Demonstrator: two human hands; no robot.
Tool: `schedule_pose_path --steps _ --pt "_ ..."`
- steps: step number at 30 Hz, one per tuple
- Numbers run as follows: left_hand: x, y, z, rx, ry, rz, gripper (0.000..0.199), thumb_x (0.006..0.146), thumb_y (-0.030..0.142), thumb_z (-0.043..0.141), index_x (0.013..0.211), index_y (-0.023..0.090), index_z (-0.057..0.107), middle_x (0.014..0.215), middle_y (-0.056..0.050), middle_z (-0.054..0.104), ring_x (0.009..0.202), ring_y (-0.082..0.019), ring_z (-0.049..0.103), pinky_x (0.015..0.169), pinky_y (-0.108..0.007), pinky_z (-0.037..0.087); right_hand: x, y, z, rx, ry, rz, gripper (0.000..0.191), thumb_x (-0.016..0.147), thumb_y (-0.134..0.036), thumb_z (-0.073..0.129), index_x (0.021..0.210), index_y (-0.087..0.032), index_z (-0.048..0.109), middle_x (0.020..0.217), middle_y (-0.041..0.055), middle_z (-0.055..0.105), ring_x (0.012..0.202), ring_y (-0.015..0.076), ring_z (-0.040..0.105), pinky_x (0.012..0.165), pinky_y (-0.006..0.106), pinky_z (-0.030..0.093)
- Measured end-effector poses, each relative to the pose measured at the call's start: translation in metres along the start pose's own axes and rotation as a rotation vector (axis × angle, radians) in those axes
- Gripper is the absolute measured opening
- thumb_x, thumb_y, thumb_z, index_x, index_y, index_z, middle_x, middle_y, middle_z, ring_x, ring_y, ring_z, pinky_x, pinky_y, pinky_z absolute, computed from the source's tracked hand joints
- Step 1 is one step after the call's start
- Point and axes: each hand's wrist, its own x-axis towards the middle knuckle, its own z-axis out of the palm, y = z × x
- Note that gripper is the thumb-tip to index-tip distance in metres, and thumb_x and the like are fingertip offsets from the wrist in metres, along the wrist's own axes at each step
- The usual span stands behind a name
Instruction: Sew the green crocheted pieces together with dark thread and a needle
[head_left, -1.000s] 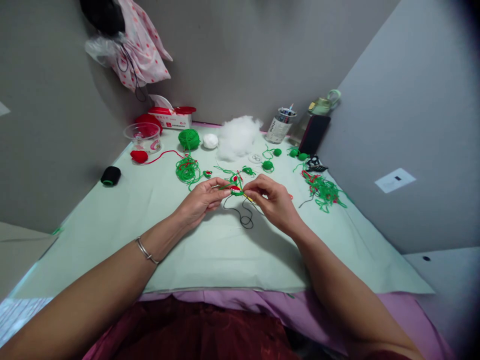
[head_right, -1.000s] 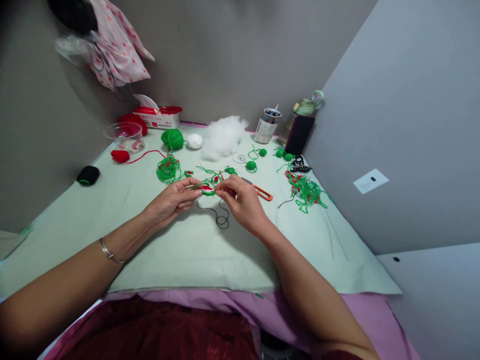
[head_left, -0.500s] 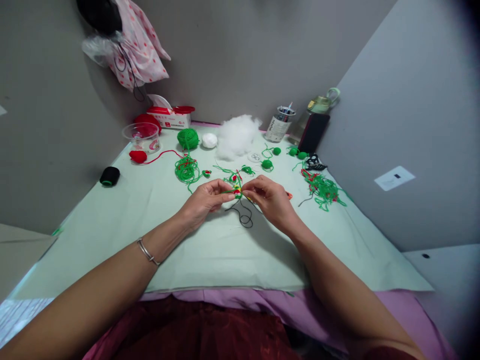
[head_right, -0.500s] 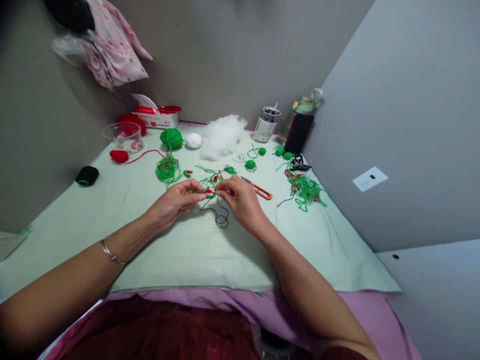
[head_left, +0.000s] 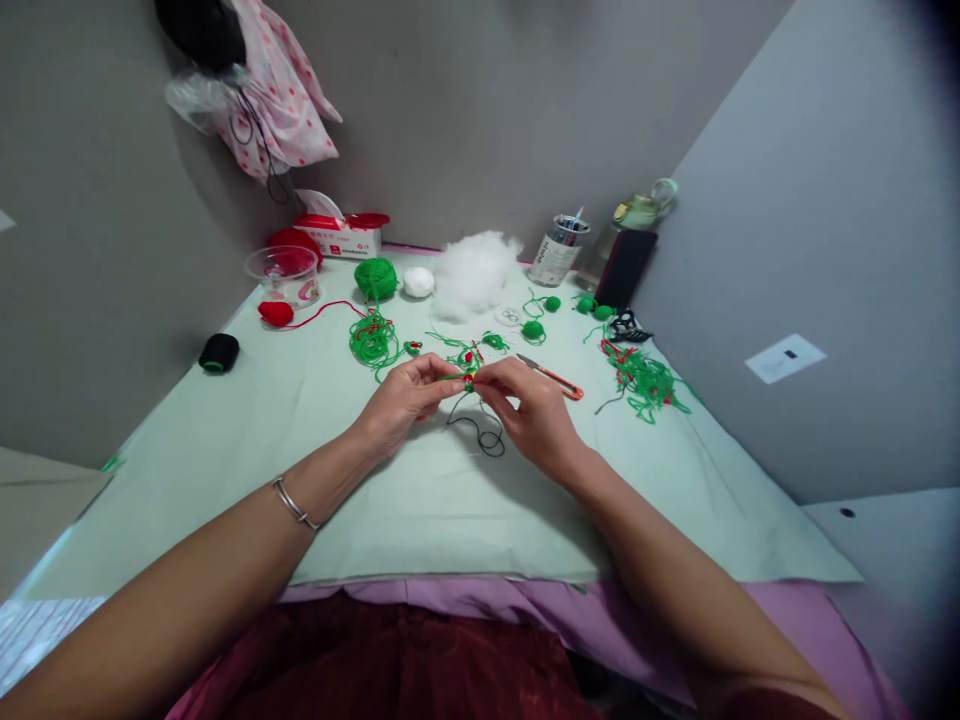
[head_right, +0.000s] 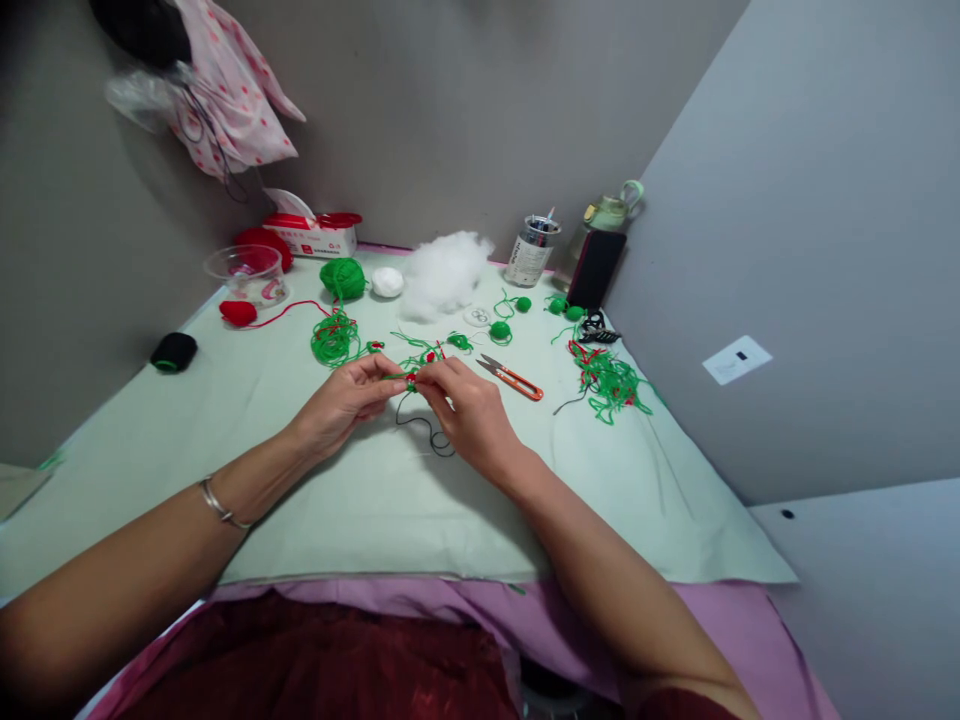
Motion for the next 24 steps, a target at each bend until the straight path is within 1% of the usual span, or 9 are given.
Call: schedule_pose_path --steps 7,11,13,15,17,19,20,21,24 --pt "0.0 -0.007 0.0 0.174 0.009 0.067 0.021 0.073 0.029 0.078 0.074 0.018 0.059 0.067 0.004 0.054 0.054 -0.008 0.039 0.051 -0.025 0.025 0.0 0.003 0.001 -0.256 -0.163 -0.088 0.019 0.103 -0.022 0.045 0.098 -0.019 0.062 0.088 0.005 0.07 0.073 0.0129 0.062 0.061 0.023 0.04" --pt "-0.001 -0.009 0.003 0.27 -0.007 0.117 0.018 0.072 0.025 0.075 0.075 0.018 0.059 0.072 0.003 0.057 0.062 -0.01 0.048 0.058 -0.024 0.034 0.0 -0.011 -0.002 -0.297 -0.064 -0.17 0.019 0.098 -0.021 0.05 0.088 -0.02 0.067 0.092 0.0065 0.072 0.073 0.0127 0.064 0.058 0.025 0.04" --pt "-0.001 -0.01 0.003 0.288 -0.014 0.13 0.02 0.069 0.025 0.075 0.076 0.017 0.058 0.073 0.003 0.057 0.063 -0.01 0.049 0.06 -0.024 0.036 -0.001 -0.024 -0.005 -0.131 0.004 -0.168 0.018 0.096 -0.021 0.052 0.085 -0.02 0.066 0.098 0.0079 0.073 0.077 0.0133 0.066 0.061 0.026 0.045" --pt "0.001 -0.01 0.001 0.303 0.014 0.139 0.021 0.068 0.026 0.075 0.077 0.017 0.059 0.076 0.002 0.058 0.064 -0.011 0.05 0.061 -0.024 0.038 -0.001 -0.037 -0.012 0.175 -0.041 -0.063 0.015 0.097 -0.025 0.052 0.089 -0.02 0.064 0.097 0.0077 0.073 0.07 0.0126 0.066 0.06 0.027 0.049" --pt "0.005 -0.008 -0.005 0.309 0.09 0.182 0.02 0.069 0.027 0.074 0.078 0.017 0.059 0.079 0.001 0.06 0.066 -0.012 0.052 0.062 -0.025 0.04 0.001 -0.042 -0.027 0.508 -0.161 0.09 0.013 0.098 -0.031 0.053 0.092 -0.022 0.06 0.085 0.0043 0.072 0.057 0.0112 0.062 0.051 0.026 0.046" --pt "0.009 -0.002 -0.015 0.314 0.204 0.261 0.018 0.07 0.024 0.073 0.079 0.017 0.059 0.082 0.0 0.061 0.067 -0.011 0.053 0.062 -0.025 0.04 0.005 -0.035 -0.052 0.737 -0.168 0.202 0.015 0.096 -0.035 0.058 0.087 -0.024 0.056 0.065 -0.0023 0.064 0.043 0.009 0.052 0.043 0.025 0.036" --pt "0.012 0.002 -0.02 0.315 0.266 0.305 0.016 0.07 0.022 0.073 0.078 0.018 0.059 0.08 0.0 0.062 0.065 -0.011 0.052 0.061 -0.024 0.039 0.007 -0.027 -0.068 0.788 -0.069 0.23 0.017 0.094 -0.035 0.06 0.082 -0.024 0.055 0.056 -0.0051 0.056 0.038 0.0074 0.044 0.041 0.024 0.03" --pt "0.013 0.006 -0.024 0.317 0.329 0.345 0.016 0.07 0.02 0.072 0.078 0.018 0.059 0.077 0.001 0.061 0.062 -0.01 0.05 0.059 -0.024 0.038 0.009 -0.016 -0.085 0.81 0.093 0.254 0.02 0.092 -0.035 0.063 0.078 -0.025 0.053 0.051 -0.0072 0.047 0.036 0.0053 0.035 0.041 0.024 0.022" --pt "0.016 0.015 -0.033 0.308 0.483 0.452 0.015 0.069 0.015 0.072 0.077 0.019 0.059 0.066 0.004 0.055 0.053 -0.008 0.042 0.051 -0.023 0.032 0.012 0.027 -0.133 0.712 0.588 0.299 0.018 0.089 -0.036 0.063 0.075 -0.027 0.056 0.059 -0.0051 0.037 0.046 0.007 0.018 0.049 0.028 0.011"
